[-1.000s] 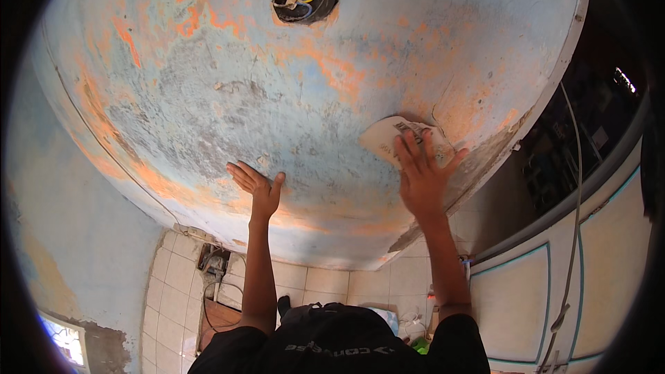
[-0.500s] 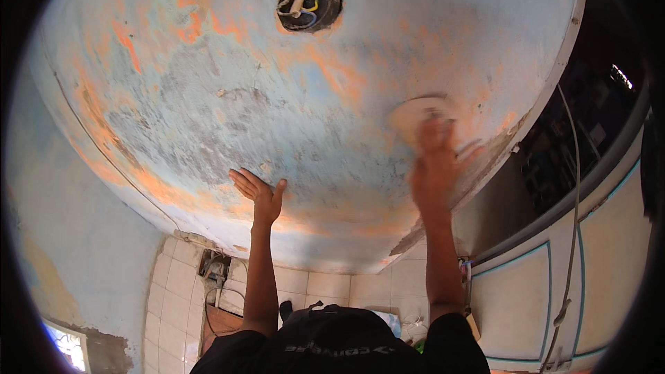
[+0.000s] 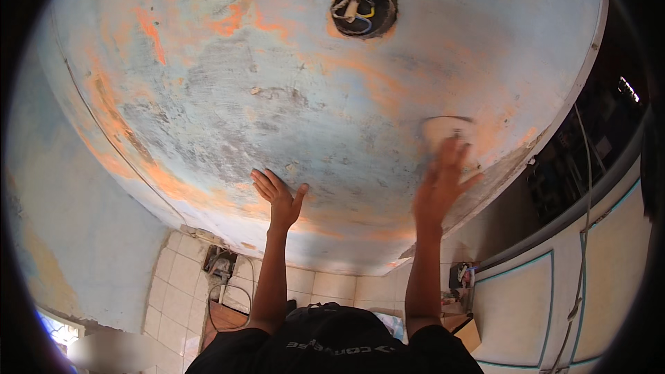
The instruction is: The person sands a wall with sandpaper by hand, rubbing it across different areas of the surface.
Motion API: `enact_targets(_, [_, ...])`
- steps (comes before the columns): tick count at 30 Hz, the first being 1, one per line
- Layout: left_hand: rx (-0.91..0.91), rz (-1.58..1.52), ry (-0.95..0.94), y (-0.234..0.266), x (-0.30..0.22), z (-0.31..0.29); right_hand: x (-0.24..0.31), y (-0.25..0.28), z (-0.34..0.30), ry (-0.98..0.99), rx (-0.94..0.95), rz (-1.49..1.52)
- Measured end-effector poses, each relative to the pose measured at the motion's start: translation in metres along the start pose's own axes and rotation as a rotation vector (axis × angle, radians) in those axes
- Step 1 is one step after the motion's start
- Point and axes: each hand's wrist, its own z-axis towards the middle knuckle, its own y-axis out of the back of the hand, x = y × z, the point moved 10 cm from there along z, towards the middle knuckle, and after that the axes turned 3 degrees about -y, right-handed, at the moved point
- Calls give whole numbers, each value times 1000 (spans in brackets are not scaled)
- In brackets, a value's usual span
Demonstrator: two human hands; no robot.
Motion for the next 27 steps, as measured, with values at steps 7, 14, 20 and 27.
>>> enact_targets(7, [-4, -21, -52, -2, -2, -1, 59, -21, -17, 51, 35, 186])
enact_targets(14, [-39, 69, -120, 15, 17, 1, 72, -25, -10, 128, 142, -191])
enact_targets(20, [-80, 30, -77, 57, 31, 27, 30, 15, 14, -255, -173, 235])
enact_targets(27, [-270, -108, 107, 107, 71, 67, 154, -55, -45, 212, 268, -32])
